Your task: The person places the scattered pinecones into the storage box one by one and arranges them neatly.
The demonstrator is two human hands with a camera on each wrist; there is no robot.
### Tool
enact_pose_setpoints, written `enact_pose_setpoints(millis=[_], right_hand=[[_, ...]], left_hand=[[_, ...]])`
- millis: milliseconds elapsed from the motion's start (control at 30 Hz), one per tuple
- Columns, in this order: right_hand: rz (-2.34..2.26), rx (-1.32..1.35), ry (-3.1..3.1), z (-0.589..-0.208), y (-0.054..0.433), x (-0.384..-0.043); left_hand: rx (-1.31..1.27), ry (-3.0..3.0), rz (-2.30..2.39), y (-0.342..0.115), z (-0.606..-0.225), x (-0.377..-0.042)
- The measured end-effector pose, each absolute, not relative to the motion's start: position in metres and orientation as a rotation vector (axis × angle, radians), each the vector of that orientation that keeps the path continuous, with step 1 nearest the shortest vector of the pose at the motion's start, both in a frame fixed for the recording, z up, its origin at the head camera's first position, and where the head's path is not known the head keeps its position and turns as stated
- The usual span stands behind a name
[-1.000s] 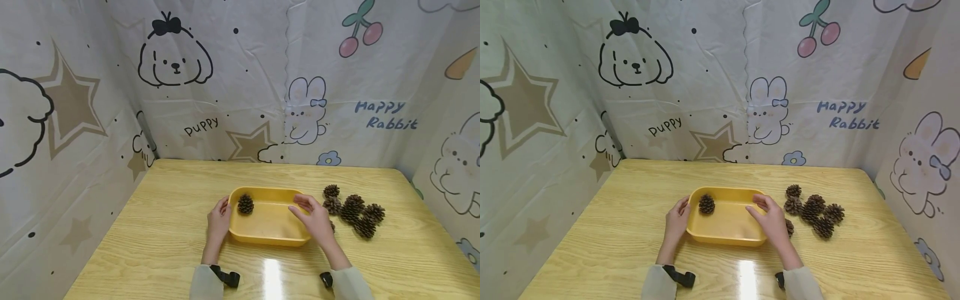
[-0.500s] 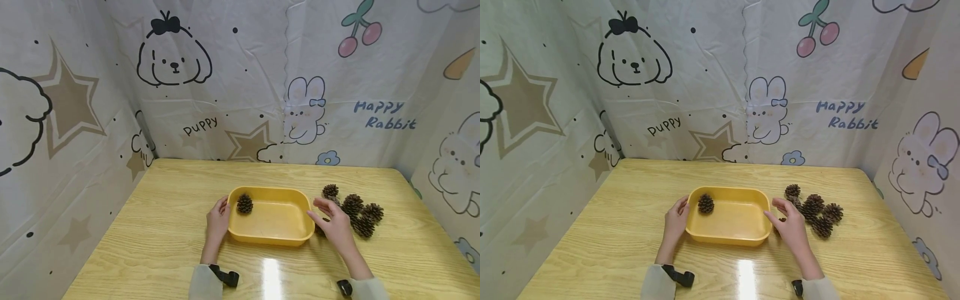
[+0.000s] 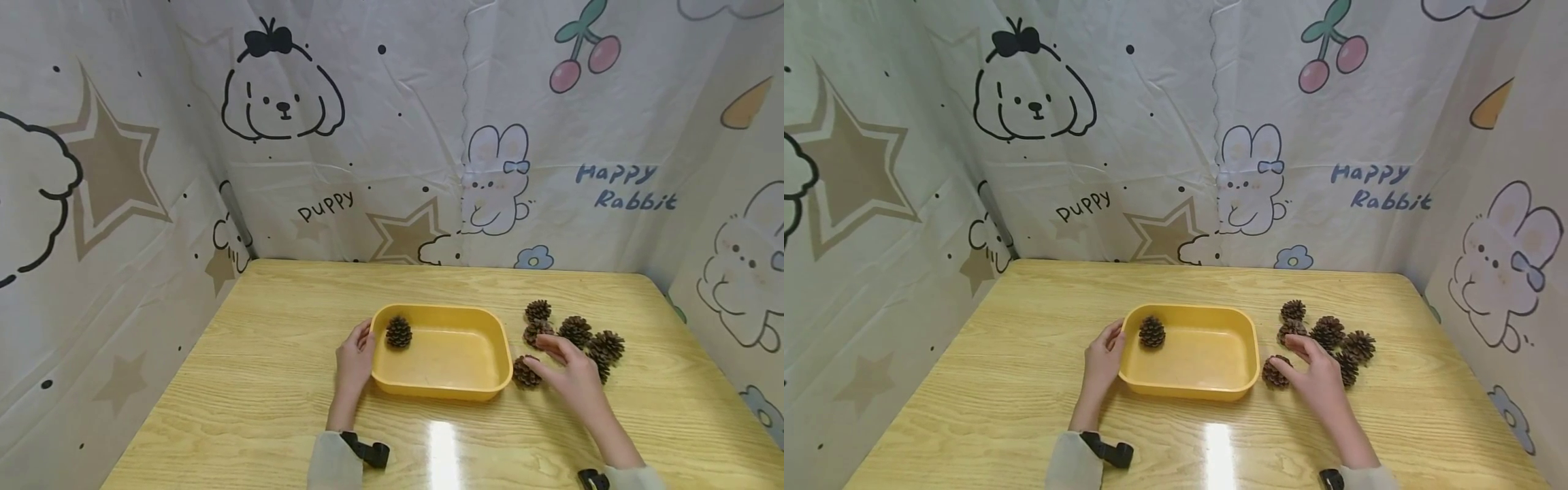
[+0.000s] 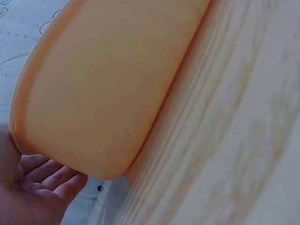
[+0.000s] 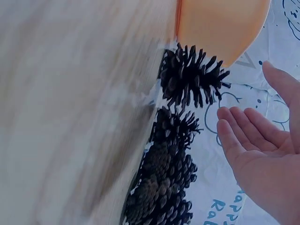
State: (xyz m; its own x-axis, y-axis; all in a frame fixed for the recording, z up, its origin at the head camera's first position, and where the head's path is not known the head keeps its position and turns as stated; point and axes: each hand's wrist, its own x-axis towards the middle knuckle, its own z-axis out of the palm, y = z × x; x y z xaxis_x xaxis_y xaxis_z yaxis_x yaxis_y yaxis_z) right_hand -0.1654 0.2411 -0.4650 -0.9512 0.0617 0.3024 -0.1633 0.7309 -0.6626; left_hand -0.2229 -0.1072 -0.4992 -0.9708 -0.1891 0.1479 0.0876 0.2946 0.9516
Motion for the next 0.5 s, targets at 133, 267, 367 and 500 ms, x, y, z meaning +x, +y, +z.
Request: enact_pose_setpoints(millis=[133,267,367,500], right_hand=[[1.058,0.084,-2.705,-0.465,0.246,-0.165],[1.062,0.109,-2.773,-0.466,0.249,-0.166],[1.048,0.121,-2.810,-0.468,0.251,-0.167],[1.035,0.133,-2.854,-0.471,0.254,-0.168]], left_hand=[[0.092,-2.338,-1.722,-0.108,-0.499,-0.222],[0.090,-2.335,-1.722,-0.108,-0.498,-0.222],[0.090,-2.334,-1.733,-0.108,-0.499,-0.222],[0.080,-2.336,-1.735,-0.108,-0.500,-0.223]])
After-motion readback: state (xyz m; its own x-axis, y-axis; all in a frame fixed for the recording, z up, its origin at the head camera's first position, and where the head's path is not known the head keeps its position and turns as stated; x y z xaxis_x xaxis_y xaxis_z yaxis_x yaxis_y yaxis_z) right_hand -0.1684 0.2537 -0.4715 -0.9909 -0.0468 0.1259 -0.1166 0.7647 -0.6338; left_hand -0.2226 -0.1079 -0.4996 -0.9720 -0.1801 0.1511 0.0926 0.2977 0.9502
